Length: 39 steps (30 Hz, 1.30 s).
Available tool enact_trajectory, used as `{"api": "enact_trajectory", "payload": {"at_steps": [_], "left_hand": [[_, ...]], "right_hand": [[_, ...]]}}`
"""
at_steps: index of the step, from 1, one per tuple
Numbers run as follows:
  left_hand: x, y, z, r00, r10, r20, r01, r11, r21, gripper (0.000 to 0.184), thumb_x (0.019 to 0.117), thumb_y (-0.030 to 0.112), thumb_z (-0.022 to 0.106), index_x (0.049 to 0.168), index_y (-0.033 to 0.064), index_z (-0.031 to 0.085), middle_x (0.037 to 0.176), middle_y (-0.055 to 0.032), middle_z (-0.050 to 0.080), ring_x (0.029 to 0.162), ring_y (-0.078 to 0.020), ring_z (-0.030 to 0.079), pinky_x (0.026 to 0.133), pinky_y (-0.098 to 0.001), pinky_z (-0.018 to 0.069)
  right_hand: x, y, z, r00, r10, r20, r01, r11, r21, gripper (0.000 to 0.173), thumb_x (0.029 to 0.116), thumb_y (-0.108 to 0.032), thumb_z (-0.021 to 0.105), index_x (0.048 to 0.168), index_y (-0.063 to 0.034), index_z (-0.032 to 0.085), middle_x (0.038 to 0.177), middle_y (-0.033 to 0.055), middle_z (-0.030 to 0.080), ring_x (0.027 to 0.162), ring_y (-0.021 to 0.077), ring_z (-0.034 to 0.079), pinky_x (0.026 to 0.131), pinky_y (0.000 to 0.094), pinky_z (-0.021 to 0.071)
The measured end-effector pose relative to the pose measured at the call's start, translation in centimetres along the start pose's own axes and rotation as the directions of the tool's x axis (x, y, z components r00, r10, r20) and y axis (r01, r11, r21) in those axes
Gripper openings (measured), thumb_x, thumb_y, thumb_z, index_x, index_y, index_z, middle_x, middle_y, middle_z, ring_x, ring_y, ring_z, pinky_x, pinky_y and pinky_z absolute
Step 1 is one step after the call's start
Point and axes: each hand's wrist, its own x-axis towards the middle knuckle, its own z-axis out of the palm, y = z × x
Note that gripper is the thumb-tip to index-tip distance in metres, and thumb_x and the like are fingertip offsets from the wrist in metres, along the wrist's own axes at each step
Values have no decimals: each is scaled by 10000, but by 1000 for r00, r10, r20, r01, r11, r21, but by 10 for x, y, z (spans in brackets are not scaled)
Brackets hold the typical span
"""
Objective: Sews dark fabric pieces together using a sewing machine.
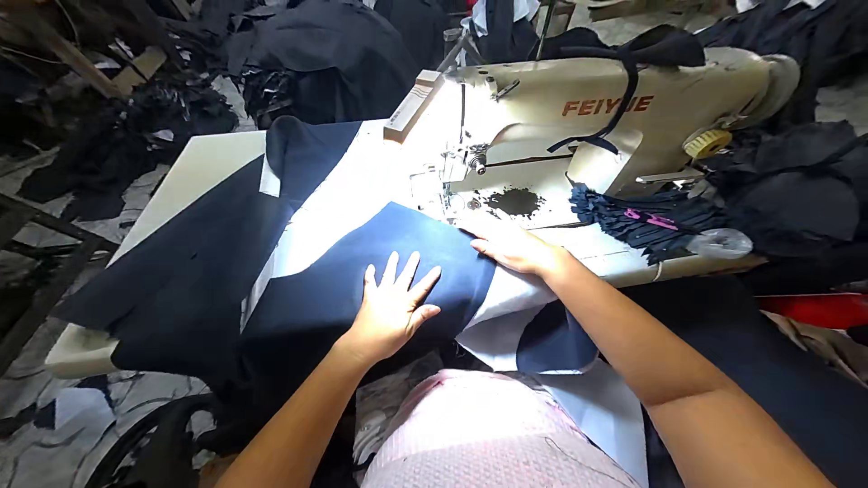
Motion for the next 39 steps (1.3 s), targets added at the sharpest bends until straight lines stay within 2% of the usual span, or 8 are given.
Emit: {"api": "enact_trajectory", "payload": {"at_steps": [6, 9, 12, 17, 24, 29, 34, 39], "left_hand": [[-4, -7, -2, 999, -43, -8, 44, 999, 14, 678, 1027, 682, 225, 1598, 351, 380, 1699, -134, 241, 1563, -468, 125, 1129, -811, 68], [1, -8, -13, 996, -88, -10, 88, 996, -21, 638, 1037, 660, 254, 1548, 349, 473, 1657, -147, 341, 1540, -482, 208, 1115, -816, 125], [24, -3, -31, 998, -51, -33, 51, 999, -7, 492, 1069, 497, 415, 1296, 183, 718, 1449, -196, 583, 1414, -470, 449, 1104, -780, 236], [96, 1, -27, 974, 221, -56, -209, 964, 165, 476, 987, 413, 652, 786, -11, 729, 1230, -197, 689, 1258, -394, 584, 1096, -616, 376], [119, -36, 3, 940, 332, -75, -339, 899, -277, 631, 1007, 455, 577, 1503, 71, 510, 1553, -130, 496, 1485, -300, 393, 1238, -550, 215], [71, -64, -9, 963, 220, -157, -265, 881, -392, 323, 953, 296, 683, 1111, 16, 712, 1363, -146, 632, 1312, -264, 555, 1130, -484, 401], [10, -96, -74, 984, -16, -178, -46, 940, -339, 141, 952, 54, 606, 903, -54, 681, 865, -158, 684, 826, -233, 665, 773, -466, 546], [-61, -75, -186, 904, -361, -229, 74, 659, -749, 273, 978, 24, 526, 1191, 182, 464, 821, 130, 717, 703, 20, 689, 661, -198, 596]], "right_hand": [[17, -37, -23, 852, 512, -106, -523, 838, -155, 570, 1022, -225, 582, 1534, -15, 446, 1628, 323, 267, 1533, 531, 155, 1178, 768, 51], [-25, -102, 3, 863, 79, -499, -82, 997, 16, 277, 974, -146, 610, 1180, 4, 719, 1193, 188, 696, 1156, 312, 657, 1000, 505, 525], [-74, -157, 48, 991, -113, -73, 134, 882, 451, 284, 1031, -234, 562, 1033, -13, 740, 891, 122, 733, 858, 240, 720, 804, 457, 584], [-67, -135, 106, 777, 166, 607, -504, 742, 442, 702, 1021, -516, 567, 1376, 88, 522, 1267, 319, 616, 1235, 433, 595, 1061, 614, 437], [-56, -139, 129, 864, 116, 489, -496, 364, 789, 596, 1132, -400, 269, 1347, 66, 572, 1334, 226, 626, 1248, 242, 611, 1094, 441, 462], [-51, -151, 125, 892, -199, 405, -185, 659, 729, 536, 1127, -303, 351, 906, 99, 630, 825, 185, 618, 818, 253, 602, 778, 465, 465], [-35, -168, 79, 935, -356, -9, 199, 501, 842, 388, 1080, -177, 434, 813, 32, 623, 690, 35, 573, 676, 50, 566, 658, 249, 474], [-13, -182, 13, 985, -74, -159, 175, 361, 916, 272, 1077, -155, 430, 985, -60, 667, 794, -96, 666, 750, -67, 628, 724, 169, 555]]}}
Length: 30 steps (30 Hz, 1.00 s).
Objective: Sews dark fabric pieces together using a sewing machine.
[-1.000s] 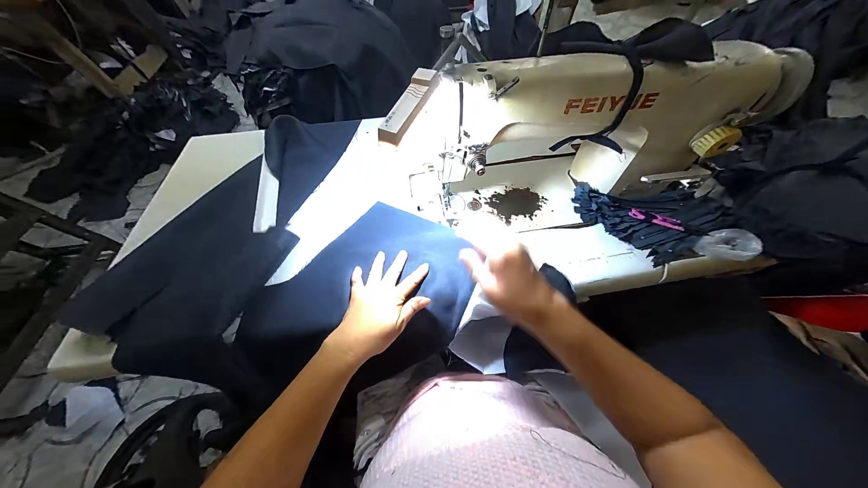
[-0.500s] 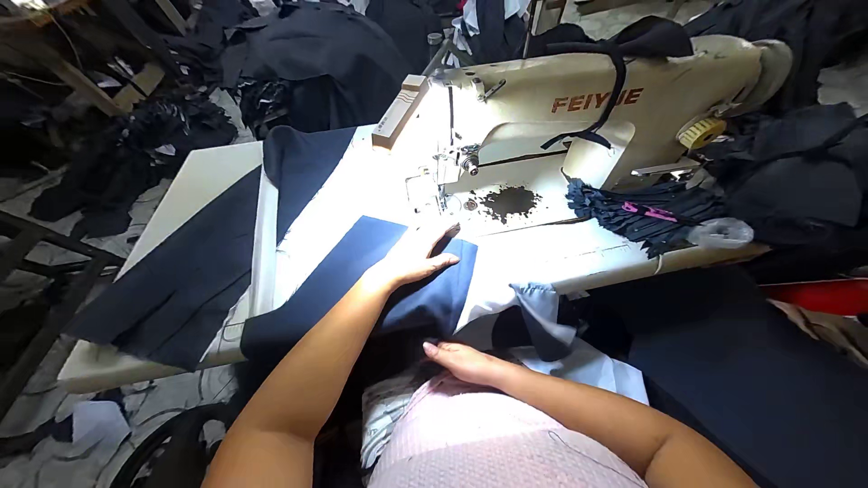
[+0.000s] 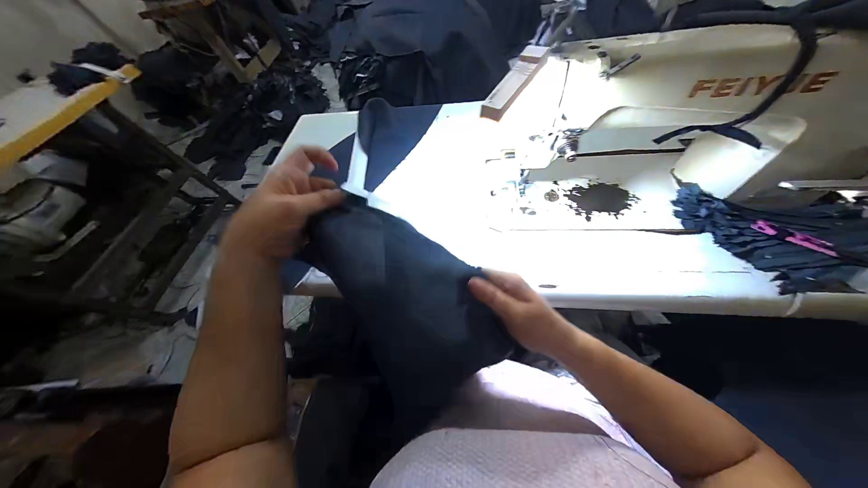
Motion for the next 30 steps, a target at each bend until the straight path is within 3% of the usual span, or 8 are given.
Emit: {"api": "enact_trajectory", "payload": {"at_steps": [4, 8, 11, 12, 14, 19, 22, 30], "left_hand": [[-32, 41, -25, 995, 74, -61, -71, 996, 58, 586, 942, -37, 525, 1472, 196, 431, 874, 112, 747, 712, 5, 718, 666, -176, 615], [-48, 50, -25, 978, 45, -202, 61, 869, 491, 244, 1040, 189, 560, 1241, 142, 691, 935, 98, 733, 768, 72, 655, 715, -155, 559], [-46, 45, -22, 972, -46, -229, 182, 765, 618, 294, 1074, 251, 540, 1138, 45, 738, 1029, -112, 734, 947, -147, 670, 881, -456, 509], [-46, 41, -22, 971, -48, -234, 183, 779, 600, 281, 1071, 250, 545, 1139, 59, 739, 1024, -83, 737, 932, -112, 667, 868, -413, 515], [-48, 36, -25, 970, 25, -240, 93, 880, 466, 237, 1062, 202, 534, 1198, 110, 705, 1045, 67, 724, 887, 62, 646, 824, -183, 541], [-64, 47, -17, 944, 209, -257, -153, 963, 221, 358, 1050, 64, 470, 1372, 117, 620, 1286, 131, 683, 1066, 64, 649, 926, -149, 536], [-77, 61, -9, 960, 191, -205, -121, 943, 311, 507, 992, 121, 602, 1488, 177, 513, 928, 165, 724, 677, 86, 648, 622, -95, 551], [-71, 26, -28, 932, 38, -361, 170, 834, 525, 246, 1054, 184, 534, 1174, 104, 734, 1010, 22, 739, 828, 77, 627, 772, -159, 514]], "right_hand": [[21, -2, -1, 991, -122, -52, 116, 988, -103, 245, 1070, -124, 460, 933, -53, 649, 740, -60, 621, 677, -38, 597, 648, 157, 525], [19, 7, 12, 993, -121, -6, 120, 988, -97, 243, 1047, -124, 495, 891, -53, 667, 735, -71, 621, 701, -47, 593, 675, 157, 516], [13, 13, 26, 992, -121, -47, 116, 988, -105, 255, 1029, -117, 504, 827, -57, 646, 693, -73, 585, 659, -51, 561, 632, 149, 480], [12, 15, 31, 993, -87, -74, 82, 995, -64, 226, 1025, -117, 514, 850, -54, 642, 702, -65, 593, 664, -35, 574, 642, 162, 493], [12, 19, 37, 996, 34, -87, -28, 997, 71, 79, 1023, -151, 550, 1005, -77, 572, 713, -58, 603, 654, -6, 596, 660, 192, 526], [27, 13, 49, 917, 397, -21, -362, 856, 370, 488, 1084, -368, 406, 1543, -202, 400, 791, -30, 627, 711, 50, 630, 718, 264, 562], [38, 11, 55, 873, 487, -31, -407, 761, 506, 436, 1109, -350, 407, 1530, -237, 432, 751, -18, 603, 651, 66, 617, 651, 258, 562], [33, 36, 58, 839, -128, -528, 232, 963, 135, 474, 995, 33, 495, 1463, -42, 524, 907, -52, 701, 649, -45, 561, 648, 156, 517]]}}
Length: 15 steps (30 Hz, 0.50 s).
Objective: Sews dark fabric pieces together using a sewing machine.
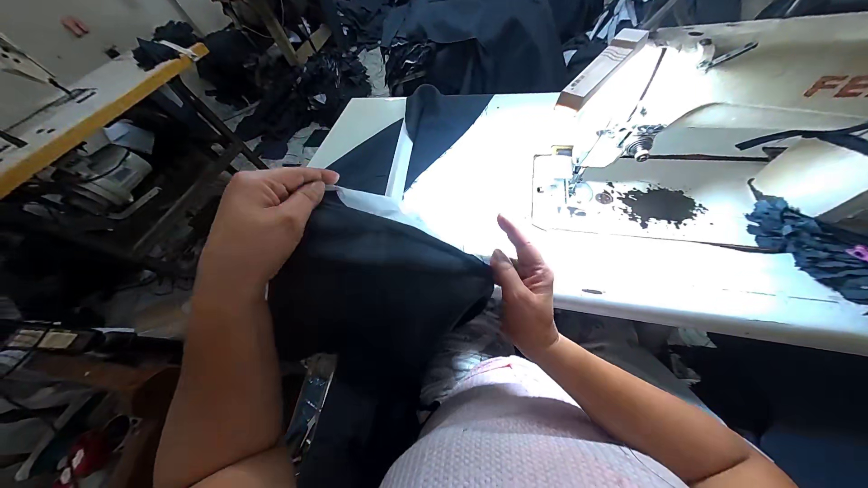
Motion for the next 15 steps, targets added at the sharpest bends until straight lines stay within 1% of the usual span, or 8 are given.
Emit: {"api": "enact_trajectory", "payload": {"at_steps": [3, 5, 7, 9, 11, 12, 14, 15], "left_hand": [[2, -3, 9, 998, -38, 48, 42, 996, -82, 283, 1040, 173, 560, 1285, 101, 681, 1015, 9, 734, 820, 46, 638, 777, -182, 530], [1, -4, 12, 995, -29, 99, 49, 977, -210, 330, 983, 126, 639, 1312, 102, 641, 873, 49, 713, 690, 37, 636, 668, -166, 552], [-1, -3, 8, 993, 58, 106, -11, 917, -398, 279, 960, 65, 614, 1224, 123, 684, 884, 114, 732, 737, 37, 680, 690, -164, 590], [-5, 3, 2, 985, 169, 14, -140, 859, -493, 255, 966, 32, 594, 1124, 171, 739, 936, 163, 750, 810, 44, 695, 750, -160, 594], [-8, 11, 1, 958, 272, -95, -284, 834, -473, 275, 966, -4, 598, 1106, 168, 760, 993, 162, 762, 882, 43, 705, 823, -154, 589], [-10, 13, 1, 940, 313, -137, -341, 838, -426, 267, 965, -16, 600, 1115, 141, 756, 1020, 150, 763, 917, 40, 705, 860, -157, 582], [-10, 15, -1, 926, 339, -166, -375, 872, -313, 237, 967, -10, 601, 1130, 92, 740, 1047, 134, 757, 947, 57, 693, 891, -144, 564], [-9, 14, -4, 931, 335, -142, -363, 889, -279, 228, 969, 4, 602, 1139, 80, 733, 1061, 131, 753, 954, 69, 686, 895, -135, 555]], "right_hand": [[-4, 5, -2, 1000, 24, 6, -24, 1000, -14, 494, 999, 32, 501, 1488, -36, 492, 791, -64, 681, 616, -40, 564, 641, 161, 522], [-5, 4, -4, 990, 127, 55, -128, 992, 2, 538, 995, -2, 564, 1518, -57, 451, 697, -56, 664, 580, -12, 587, 629, 187, 544], [-5, 2, -4, 961, 263, 79, -265, 964, 10, 538, 985, -25, 605, 1508, -86, 495, 650, -35, 630, 552, 11, 564, 601, 205, 531], [-4, 2, -2, 925, 373, 68, -375, 927, 23, 472, 997, -29, 584, 1462, -106, 564, 688, -10, 653, 585, 31, 594, 621, 226, 546], [-5, 4, 0, 904, 426, 47, -428, 903, 46, 430, 1021, -44, 534, 1440, -123, 589, 733, -2, 654, 618, 39, 600, 634, 235, 543], [-5, 5, 0, 900, 434, 46, -437, 898, 59, 426, 1033, -57, 505, 1446, -129, 581, 726, -7, 627, 612, 38, 580, 625, 232, 528], [-6, 8, -2, 910, 406, 88, -413, 906, 93, 448, 1045, -61, 490, 1486, -126, 522, 689, -31, 565, 585, 23, 536, 605, 207, 502], [-7, 9, -4, 920, 372, 122, -385, 918, 100, 483, 1021, -48, 534, 1496, -127, 493, 688, -41, 591, 592, 14, 559, 622, 199, 518]]}}
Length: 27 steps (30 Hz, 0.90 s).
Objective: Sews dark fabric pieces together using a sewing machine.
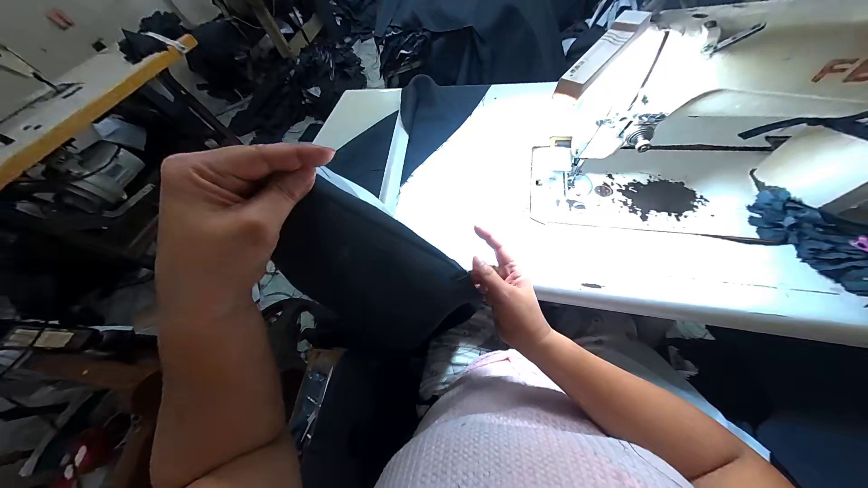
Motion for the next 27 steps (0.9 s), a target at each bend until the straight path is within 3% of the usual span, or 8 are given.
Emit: {"api": "enact_trajectory", "payload": {"at_steps": [4, 7, 10, 13, 18, 21, 24, 27], "left_hand": [[4, -17, -19, 970, -58, 237, 74, 995, -62, 285, 884, 12, 667, 1154, 86, 721, 1092, 102, 750, 958, 21, 705, 875, -171, 592], [7, -28, -26, 949, -40, 314, 69, 994, -81, 279, 835, -21, 688, 1081, 97, 749, 1040, 96, 752, 917, 5, 709, 842, -178, 603], [9, -31, -27, 947, -22, 322, 20, 1000, 11, 209, 837, -1, 698, 1024, 74, 752, 1009, 82, 749, 903, 24, 698, 838, -156, 589], [10, -31, -23, 949, -22, 316, -36, 984, 177, 156, 861, 78, 703, 1003, 51, 761, 983, 27, 736, 896, 29, 670, 846, -146, 550], [10, -30, -16, 945, -30, 327, -92, 931, 353, 135, 909, 152, 688, 977, 71, 772, 967, -31, 709, 867, -24, 647, 807, -196, 532], [11, -26, -11, 933, -25, 359, -135, 900, 414, 147, 935, 177, 655, 968, 78, 758, 946, -32, 679, 854, -59, 620, 786, -249, 511], [12, -28, -8, 912, 17, 410, -212, 875, 436, 199, 971, 187, 590, 973, 37, 721, 1044, -90, 638, 976, -157, 616, 877, -342, 515], [14, -43, -9, 899, 72, 431, -228, 919, 323, 281, 1005, 252, 530, 981, 10, 672, 1329, -159, 581, 1242, -238, 567, 1052, -436, 470]], "right_hand": [[-5, 0, -4, 982, -158, 101, 160, 987, -6, 616, 851, 69, 720, 1395, -117, 499, 730, -22, 704, 629, 34, 660, 665, 214, 584], [-7, -1, -6, 970, -206, 132, 211, 977, -27, 592, 828, 91, 735, 1312, -154, 497, 772, -10, 719, 671, 53, 686, 690, 226, 595], [-5, 1, -9, 948, -285, 139, 303, 943, -135, 463, 854, 78, 713, 1240, -123, 555, 815, -43, 715, 711, 26, 683, 715, 220, 598], [-3, 3, -14, 920, -351, 174, 392, 846, -363, 158, 922, 1, 685, 1080, -1, 691, 891, 3, 716, 714, -4, 647, 687, 178, 576], [-1, 5, -20, 909, -373, 185, 407, 701, -585, 151, 960, -62, 652, 1054, -6, 757, 910, 59, 751, 737, 24, 677, 706, 193, 576], [-1, 2, -21, 929, -316, 193, 355, 613, -705, 149, 983, -109, 628, 1013, -40, 757, 856, 58, 725, 743, 95, 671, 697, 277, 560], [0, -5, -19, 944, -257, 207, 318, 536, -782, 167, 1011, -119, 590, 992, -26, 727, 850, 94, 675, 778, 190, 657, 700, 373, 550], [2, -3, -15, 924, -322, 204, 346, 484, -804, 151, 986, -96, 607, 949, -10, 724, 992, 132, 683, 890, 236, 683, 771, 404, 585]]}}
